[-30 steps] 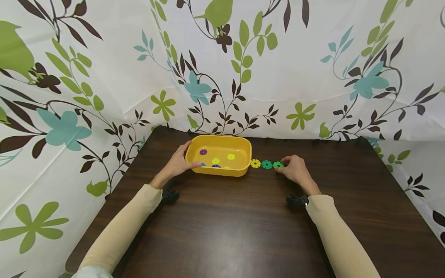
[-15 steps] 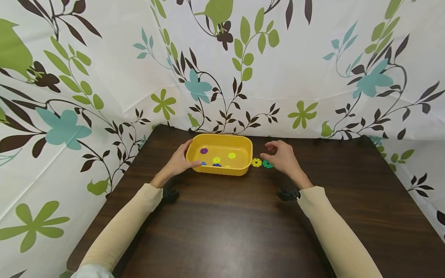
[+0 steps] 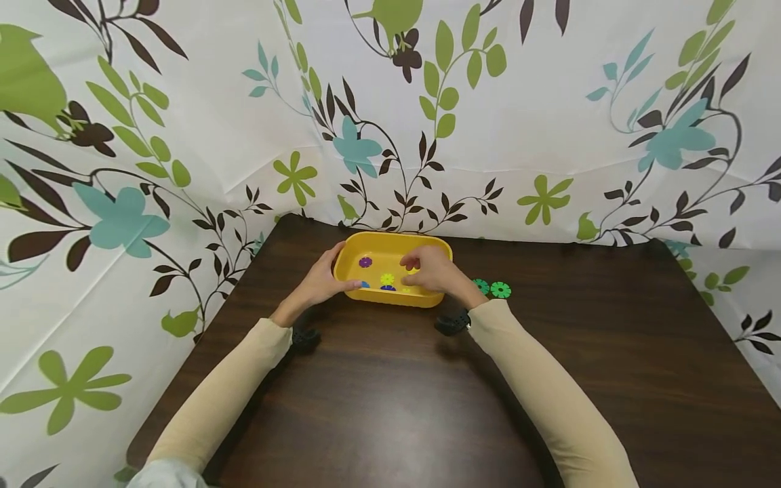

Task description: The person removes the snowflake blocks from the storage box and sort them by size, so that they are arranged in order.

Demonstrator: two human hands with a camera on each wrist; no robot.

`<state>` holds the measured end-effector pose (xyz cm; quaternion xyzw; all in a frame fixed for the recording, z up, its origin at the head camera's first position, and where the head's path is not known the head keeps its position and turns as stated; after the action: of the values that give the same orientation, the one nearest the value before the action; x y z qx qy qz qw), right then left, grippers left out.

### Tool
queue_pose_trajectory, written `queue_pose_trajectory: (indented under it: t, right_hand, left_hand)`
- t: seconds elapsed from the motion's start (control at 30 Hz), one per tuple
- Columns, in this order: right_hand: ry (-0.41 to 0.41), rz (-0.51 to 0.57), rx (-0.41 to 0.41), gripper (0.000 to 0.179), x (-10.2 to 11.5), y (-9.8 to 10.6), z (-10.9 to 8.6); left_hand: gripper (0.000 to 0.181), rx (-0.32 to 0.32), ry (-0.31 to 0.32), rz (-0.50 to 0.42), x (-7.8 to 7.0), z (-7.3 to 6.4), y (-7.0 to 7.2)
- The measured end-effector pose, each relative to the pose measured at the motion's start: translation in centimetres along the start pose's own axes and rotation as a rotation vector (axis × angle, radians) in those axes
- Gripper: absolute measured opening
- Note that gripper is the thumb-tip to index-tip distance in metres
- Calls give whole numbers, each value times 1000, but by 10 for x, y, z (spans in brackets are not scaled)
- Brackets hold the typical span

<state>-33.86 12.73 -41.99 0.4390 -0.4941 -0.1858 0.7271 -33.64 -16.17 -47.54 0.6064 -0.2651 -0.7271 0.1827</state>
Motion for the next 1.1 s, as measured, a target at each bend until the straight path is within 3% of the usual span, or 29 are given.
queue_pose_trajectory:
  t: [0.23,0.53,1.1]
  right_hand:
    - [41,-14,127,36,16,-33,26]
    - [89,-21,213,32,31,-55,53]
    - [39,-62,305,27,40,-72,72]
  left_hand:
    - [119,0,-1,-12,-1,0,0]
    - [119,-5,-18,15,-1,2,-1]
    - [119,-18,4,0,-2,1,-1]
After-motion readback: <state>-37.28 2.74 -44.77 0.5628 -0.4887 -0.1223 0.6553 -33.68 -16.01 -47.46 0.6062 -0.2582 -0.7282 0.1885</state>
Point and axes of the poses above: each hand's wrist, its own z-axis towards the middle knuckle, its own y-axis out of the back of the hand, x = y × z, the point moved 2 cm from there along z, towards the middle knuckle, and after that the axes turned 6 degrees about -x, right-handed, at the moved point
